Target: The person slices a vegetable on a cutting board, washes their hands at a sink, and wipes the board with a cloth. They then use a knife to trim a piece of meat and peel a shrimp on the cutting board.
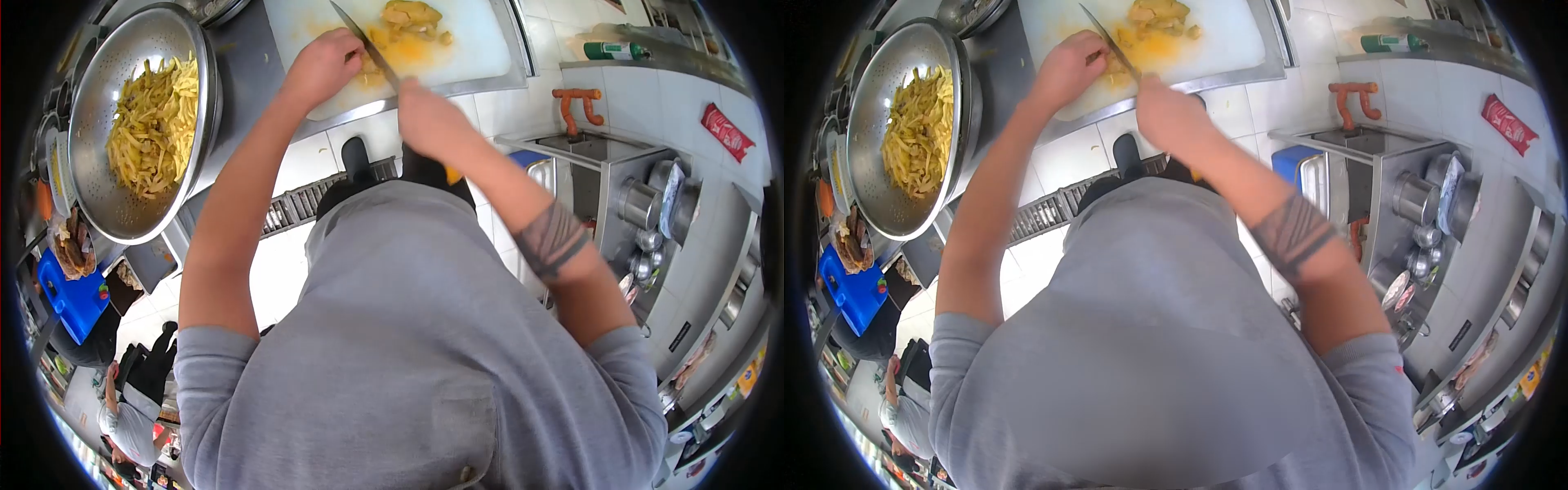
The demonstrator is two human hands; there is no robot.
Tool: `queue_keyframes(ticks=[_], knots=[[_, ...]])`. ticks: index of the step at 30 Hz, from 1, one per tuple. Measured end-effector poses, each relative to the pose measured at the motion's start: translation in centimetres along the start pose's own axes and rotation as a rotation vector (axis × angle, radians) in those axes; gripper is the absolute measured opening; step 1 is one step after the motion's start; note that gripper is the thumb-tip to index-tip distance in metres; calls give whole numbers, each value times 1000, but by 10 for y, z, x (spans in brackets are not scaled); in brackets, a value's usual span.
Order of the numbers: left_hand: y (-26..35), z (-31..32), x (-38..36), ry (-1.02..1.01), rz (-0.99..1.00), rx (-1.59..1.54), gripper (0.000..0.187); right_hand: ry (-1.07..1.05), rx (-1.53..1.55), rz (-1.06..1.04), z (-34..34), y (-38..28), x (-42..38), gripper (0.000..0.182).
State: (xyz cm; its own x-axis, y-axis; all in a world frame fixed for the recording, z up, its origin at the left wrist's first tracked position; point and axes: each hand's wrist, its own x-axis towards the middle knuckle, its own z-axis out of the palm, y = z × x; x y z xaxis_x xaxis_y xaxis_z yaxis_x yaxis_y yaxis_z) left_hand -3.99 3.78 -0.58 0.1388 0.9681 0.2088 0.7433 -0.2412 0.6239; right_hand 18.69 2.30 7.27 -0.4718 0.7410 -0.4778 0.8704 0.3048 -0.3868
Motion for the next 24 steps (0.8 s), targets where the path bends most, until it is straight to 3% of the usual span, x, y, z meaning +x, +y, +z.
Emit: queue_keyframes(ticks=[3,8,10,11,14,18,22,24], knots=[[1,-6,6,-14,-33,-36,18,-70,-61,-97,-51,-25,-9,19],[0,0,1,25,2,-7,18,-66,-27,44,7,-5,-7,17],[-1,-4,1,1,-23,-10,18,70,-10,-162,1,-6,9,27],[1,-5,1,-20,-39,-17,18,21,-51,-176,-12,-7,13,26],[8,-11,1,-43,-117,-44,17,-94,-56,-42,-33,-27,-19,24],[-5,-2,-4,-14,1,-40,18,53,51,-42,28,0,-5,22],[5,-9,-4,-23,-20,-31,17,-191,-16,-39,-50,-39,-10,25],[6,-11,-4,-19,-76,-51,17,-44,16,21,1,-22,-23,24]])
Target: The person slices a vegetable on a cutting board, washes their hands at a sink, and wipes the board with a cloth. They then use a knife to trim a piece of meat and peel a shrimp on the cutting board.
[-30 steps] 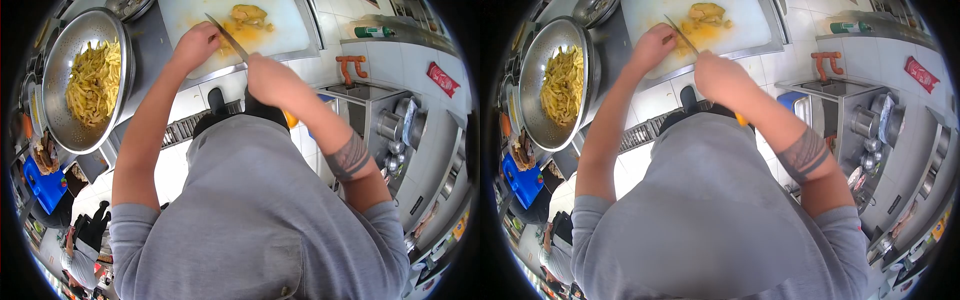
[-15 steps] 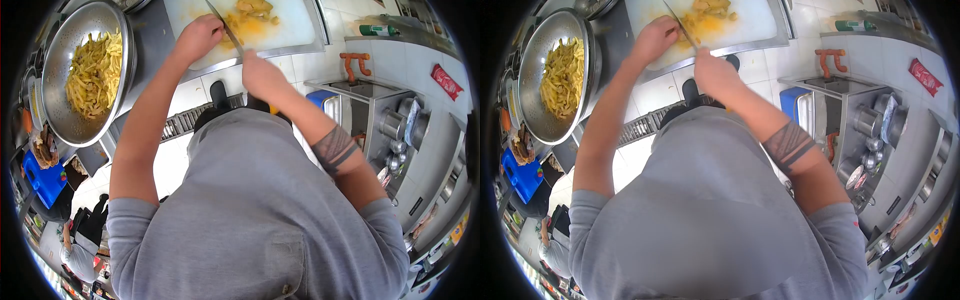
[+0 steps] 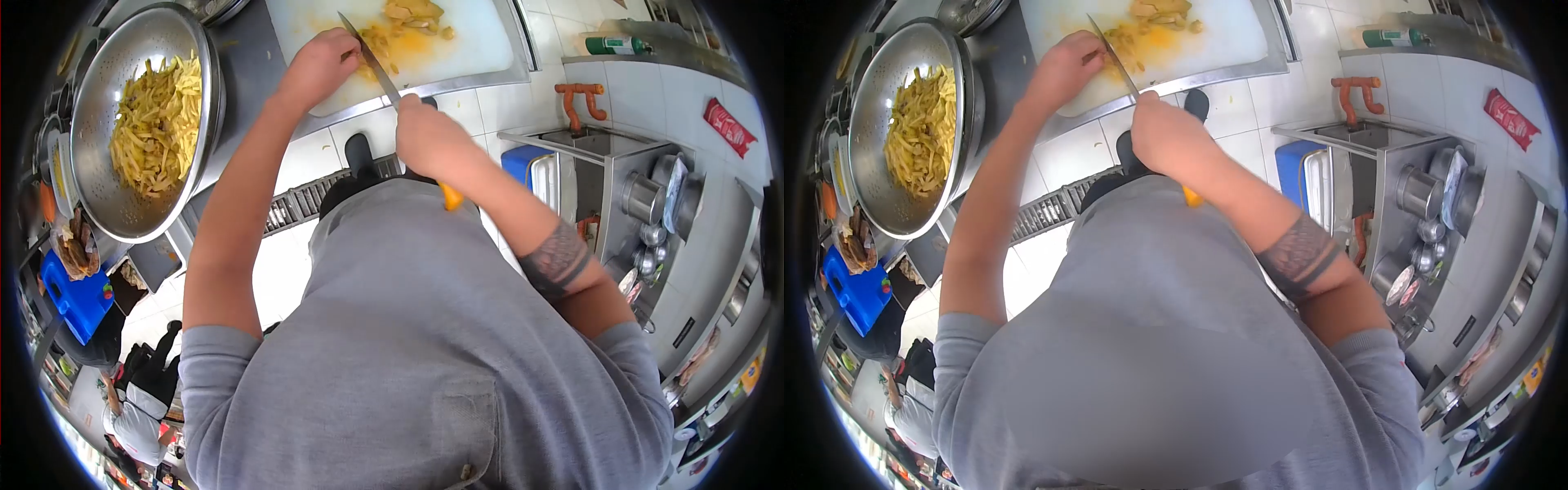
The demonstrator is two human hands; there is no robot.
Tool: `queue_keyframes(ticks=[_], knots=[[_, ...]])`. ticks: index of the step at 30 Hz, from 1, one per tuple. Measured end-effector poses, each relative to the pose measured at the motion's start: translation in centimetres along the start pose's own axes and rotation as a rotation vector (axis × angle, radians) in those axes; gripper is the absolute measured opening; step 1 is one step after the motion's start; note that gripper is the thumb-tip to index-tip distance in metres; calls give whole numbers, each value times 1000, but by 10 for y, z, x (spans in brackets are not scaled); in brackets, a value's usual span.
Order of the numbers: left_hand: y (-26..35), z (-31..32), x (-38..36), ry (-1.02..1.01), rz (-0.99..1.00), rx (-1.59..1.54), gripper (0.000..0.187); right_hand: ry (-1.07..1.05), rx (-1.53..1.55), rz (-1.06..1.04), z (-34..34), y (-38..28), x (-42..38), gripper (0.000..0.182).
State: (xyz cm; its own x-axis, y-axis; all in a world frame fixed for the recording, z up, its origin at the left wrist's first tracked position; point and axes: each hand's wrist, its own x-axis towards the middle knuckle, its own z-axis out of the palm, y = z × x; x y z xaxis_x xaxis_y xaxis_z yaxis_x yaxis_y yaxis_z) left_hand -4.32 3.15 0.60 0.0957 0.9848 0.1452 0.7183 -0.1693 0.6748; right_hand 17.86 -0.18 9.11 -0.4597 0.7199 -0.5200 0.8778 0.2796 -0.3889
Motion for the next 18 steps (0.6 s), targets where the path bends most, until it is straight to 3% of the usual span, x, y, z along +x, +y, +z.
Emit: queue_keyframes(ticks=[2,6,8,11,14,16,18], knots=[[-4,2,-1,-2,64,48,17,34,63,-6,16,7,12,23],[-6,0,5,-10,65,36,17,-25,-21,-92,-23,-3,23,23],[0,-3,-1,-37,-9,1,17,-92,16,-2,-23,-11,-2,22],[-6,3,-2,16,92,71,16,37,63,-22,19,4,12,22],[-12,1,1,-32,81,35,16,89,61,-62,2,2,25,23],[-6,-7,4,-53,62,41,16,-157,24,-2,-33,-18,9,28],[-4,-6,1,-87,23,36,16,-121,33,57,4,-6,5,27]])
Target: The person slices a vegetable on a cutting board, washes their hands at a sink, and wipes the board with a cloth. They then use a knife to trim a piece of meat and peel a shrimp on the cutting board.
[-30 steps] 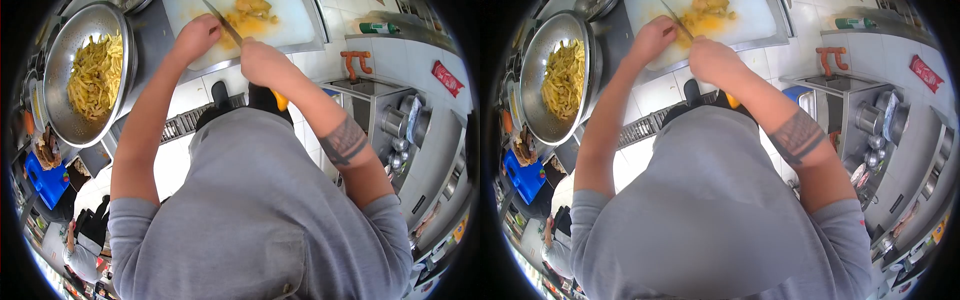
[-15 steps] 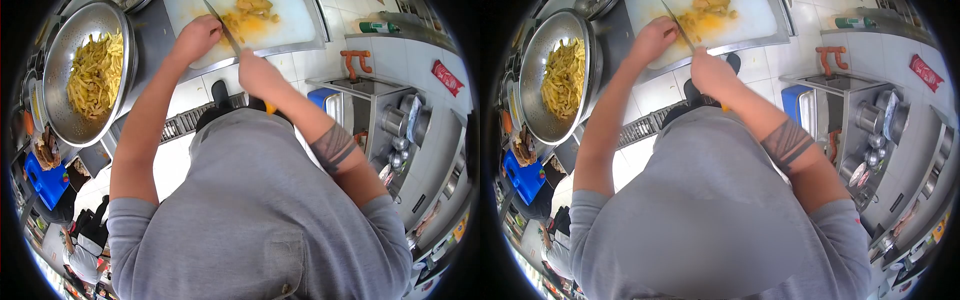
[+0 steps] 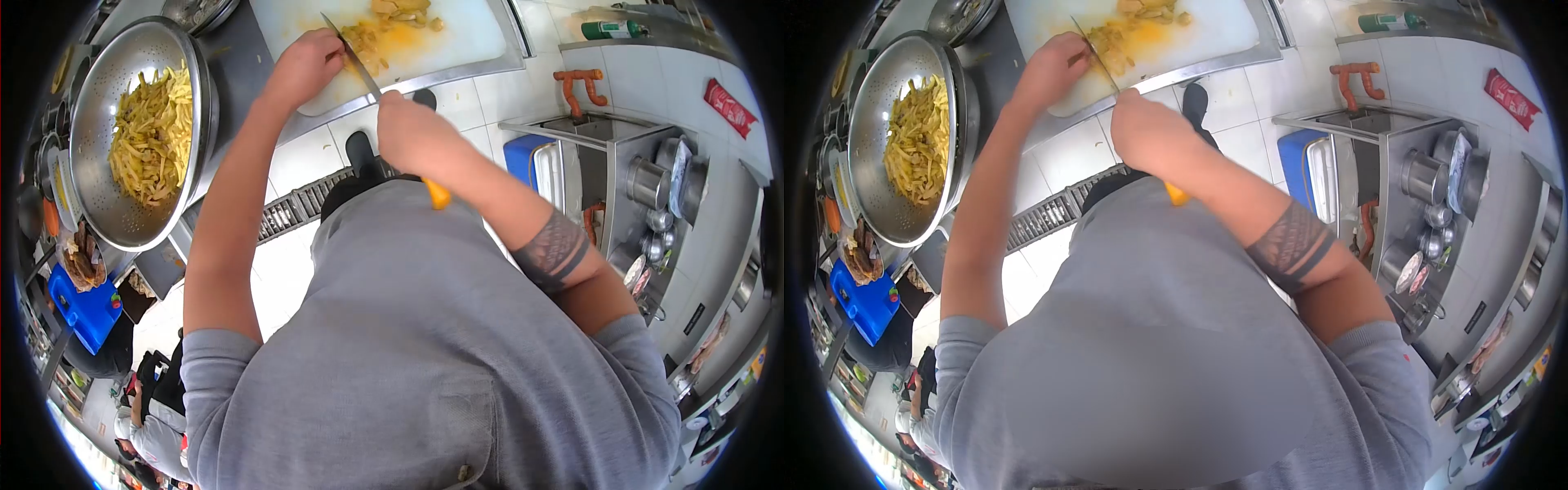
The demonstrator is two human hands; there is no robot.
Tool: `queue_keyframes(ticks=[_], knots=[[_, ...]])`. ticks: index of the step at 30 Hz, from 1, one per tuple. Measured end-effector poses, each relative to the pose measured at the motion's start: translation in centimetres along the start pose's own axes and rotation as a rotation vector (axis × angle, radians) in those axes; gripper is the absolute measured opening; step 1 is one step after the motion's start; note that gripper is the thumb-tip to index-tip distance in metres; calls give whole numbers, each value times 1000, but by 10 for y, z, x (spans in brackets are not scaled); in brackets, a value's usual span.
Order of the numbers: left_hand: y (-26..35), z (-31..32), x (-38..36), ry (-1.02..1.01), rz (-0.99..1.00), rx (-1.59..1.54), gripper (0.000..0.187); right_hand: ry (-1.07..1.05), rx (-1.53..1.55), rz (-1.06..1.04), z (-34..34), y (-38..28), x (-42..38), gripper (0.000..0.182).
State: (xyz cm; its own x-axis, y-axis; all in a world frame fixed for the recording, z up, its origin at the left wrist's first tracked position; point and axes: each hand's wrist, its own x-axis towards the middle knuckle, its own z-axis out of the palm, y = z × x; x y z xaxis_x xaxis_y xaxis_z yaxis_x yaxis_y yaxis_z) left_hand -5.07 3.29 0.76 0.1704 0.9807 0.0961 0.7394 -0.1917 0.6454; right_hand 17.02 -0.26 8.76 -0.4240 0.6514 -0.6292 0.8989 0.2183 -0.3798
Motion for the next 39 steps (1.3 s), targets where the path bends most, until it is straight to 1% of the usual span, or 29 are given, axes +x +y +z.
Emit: queue_keyframes(ticks=[2,3,4,6,7,8,10,11,13,14,16,17,19,20,21,22,24,26,27,29,30,32,33,35,36,37,38,39], knots=[[-6,5,-2,66,127,84,15,224,57,-91,34,14,16,21],[-7,4,-3,59,130,85,15,183,93,-106,20,7,16,21],[-7,1,-1,46,132,90,15,185,98,-109,8,3,18,21],[-3,-1,-2,21,144,92,15,117,31,-179,-16,-3,15,20],[-3,-3,-1,0,141,119,15,-2,-30,-189,-30,-12,-5,21],[-4,-3,-1,-21,130,143,15,132,33,-130,-3,-3,-3,20],[-6,0,-5,-12,115,148,16,31,20,-66,14,-2,0,32],[-7,2,-7,-4,109,154,17,26,24,-62,17,0,8,32],[-8,-1,-5,-3,117,150,17,131,63,-176,5,-2,23,34],[-5,-1,-6,-8,126,144,17,132,69,-171,5,0,18,34],[-3,-4,-5,5,127,174,15,-69,76,-143,-32,-22,-8,33],[-3,-3,-7,12,116,198,14,23,77,-142,-8,-15,-3,29],[-5,0,-12,31,130,188,15,46,125,-110,21,-8,14,26],[-7,1,-13,51,153,181,16,77,176,-76,29,-3,24,23],[-8,0,-12,54,153,186,16,93,143,-111,17,-5,25,22],[-6,1,-15,78,136,183,16,90,149,-108,10,1,25,22],[-5,1,-12,117,125,184,15,276,-61,-198,-17,18,28,19],[0,13,-20,303,-127,31,24,323,-205,-162,-42,34,15,18],[-2,24,-19,306,-131,29,24,320,-209,-164,-48,46,15,18],[-9,47,-8,490,-92,64,39,340,-320,-110,-61,67,26,21],[-3,52,-2,498,-92,61,39,342,-328,-112,-63,77,31,21],[13,65,10,480,-101,-14,52,325,-219,-146,-54,97,41,23],[21,72,15,489,-108,-12,52,322,-226,-154,-44,99,44,23],[34,85,26,586,-133,-35,51,167,138,-120,-24,97,39,30],[38,92,30,597,-140,-29,51,54,380,-2,-25,71,19,32],[41,97,31,649,-175,-49,48,77,473,29,-3,66,22,34],[43,99,33,699,-208,-68,46,74,549,14,20,61,28,33],[43,97,32,743,-203,-25,41,68,645,14,35,45,28,33]])
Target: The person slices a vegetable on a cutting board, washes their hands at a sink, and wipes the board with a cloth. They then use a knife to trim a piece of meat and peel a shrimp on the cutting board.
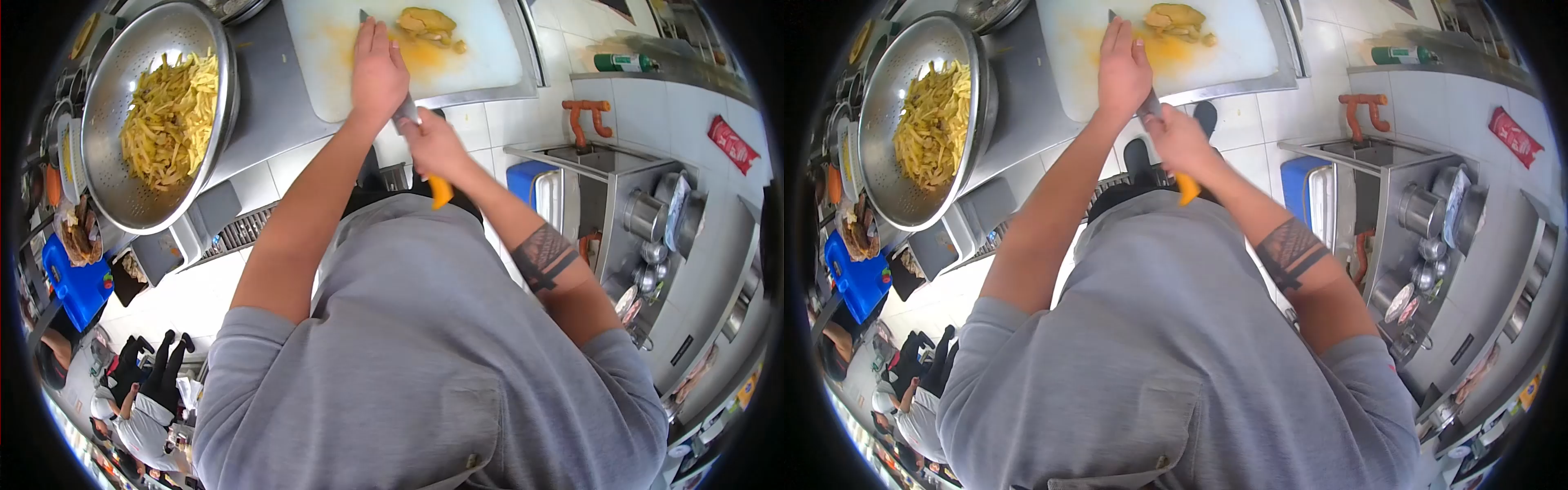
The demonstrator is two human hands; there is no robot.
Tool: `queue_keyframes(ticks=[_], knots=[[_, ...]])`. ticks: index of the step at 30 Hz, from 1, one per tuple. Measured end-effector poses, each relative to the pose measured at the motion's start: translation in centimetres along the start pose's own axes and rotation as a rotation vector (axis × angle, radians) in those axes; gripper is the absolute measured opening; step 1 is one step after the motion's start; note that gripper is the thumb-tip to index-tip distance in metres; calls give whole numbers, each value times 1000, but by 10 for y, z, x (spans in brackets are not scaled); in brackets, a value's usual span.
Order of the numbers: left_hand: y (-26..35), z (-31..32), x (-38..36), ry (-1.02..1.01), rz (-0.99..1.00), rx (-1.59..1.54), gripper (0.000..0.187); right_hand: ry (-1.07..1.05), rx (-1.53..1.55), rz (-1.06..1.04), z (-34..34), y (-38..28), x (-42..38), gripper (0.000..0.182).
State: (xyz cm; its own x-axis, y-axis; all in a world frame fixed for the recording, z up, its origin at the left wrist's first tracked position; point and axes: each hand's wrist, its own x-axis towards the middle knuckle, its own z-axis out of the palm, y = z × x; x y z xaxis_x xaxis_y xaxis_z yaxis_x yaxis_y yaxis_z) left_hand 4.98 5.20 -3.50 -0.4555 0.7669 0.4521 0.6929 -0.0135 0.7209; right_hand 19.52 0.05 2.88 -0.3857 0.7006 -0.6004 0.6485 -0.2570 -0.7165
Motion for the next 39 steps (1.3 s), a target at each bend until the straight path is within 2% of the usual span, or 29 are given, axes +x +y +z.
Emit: queue_keyframes(ticks=[4,5,7,8,9,11,13,15,17,19,21,22,24,26,28,30,31,33,35,39], knots=[[-12,-26,13,-16,-62,-80,38,-38,242,14,36,-34,-7,31],[-14,-41,20,59,-19,-49,37,-59,247,-6,37,-47,-11,31],[-12,-92,41,153,38,20,37,-108,137,-116,39,-80,-17,31],[-8,-128,51,72,-20,59,47,-58,66,-337,52,-82,-11,31],[-4,-163,61,-9,-81,92,63,-72,76,-356,59,-100,-17,31],[-6,-228,82,-36,-149,201,62,-251,226,-397,66,-153,-37,30],[-15,-254,99,297,40,288,39,-331,237,-421,75,-175,-34,32],[-94,-282,98,135,-15,633,37,-386,177,-310,79,-187,-33,32],[-124,-318,94,-185,-316,1111,42,-404,208,-314,63,-182,-40,31],[-134,-340,87,358,72,1464,51,-286,111,-299,43,-169,-43,31],[-80,-352,108,58,-556,872,40,-191,84,-250,20,-148,-46,29],[-71,-340,107,34,-548,849,40,-161,98,-218,9,-131,-43,32],[-50,-306,110,279,-79,520,28,-46,149,-173,-9,-98,-35,36],[3,-245,103,144,-31,225,19,39,206,-131,-29,-64,-32,36],[26,-180,91,-161,54,67,21,116,267,-97,-48,-47,-37,35],[25,-100,78,-388,-99,-48,30,311,357,3,-62,-35,-49,23],[19,-64,76,-476,-179,-101,34,328,366,7,-70,-27,-53,23],[11,-12,74,-458,-177,-16,36,387,367,28,-82,-10,-62,24],[10,17,77,-443,-173,70,39,428,358,46,-91,7,-73,25],[11,23,88,-563,-146,88,39,503,352,78,-95,33,-85,26]])
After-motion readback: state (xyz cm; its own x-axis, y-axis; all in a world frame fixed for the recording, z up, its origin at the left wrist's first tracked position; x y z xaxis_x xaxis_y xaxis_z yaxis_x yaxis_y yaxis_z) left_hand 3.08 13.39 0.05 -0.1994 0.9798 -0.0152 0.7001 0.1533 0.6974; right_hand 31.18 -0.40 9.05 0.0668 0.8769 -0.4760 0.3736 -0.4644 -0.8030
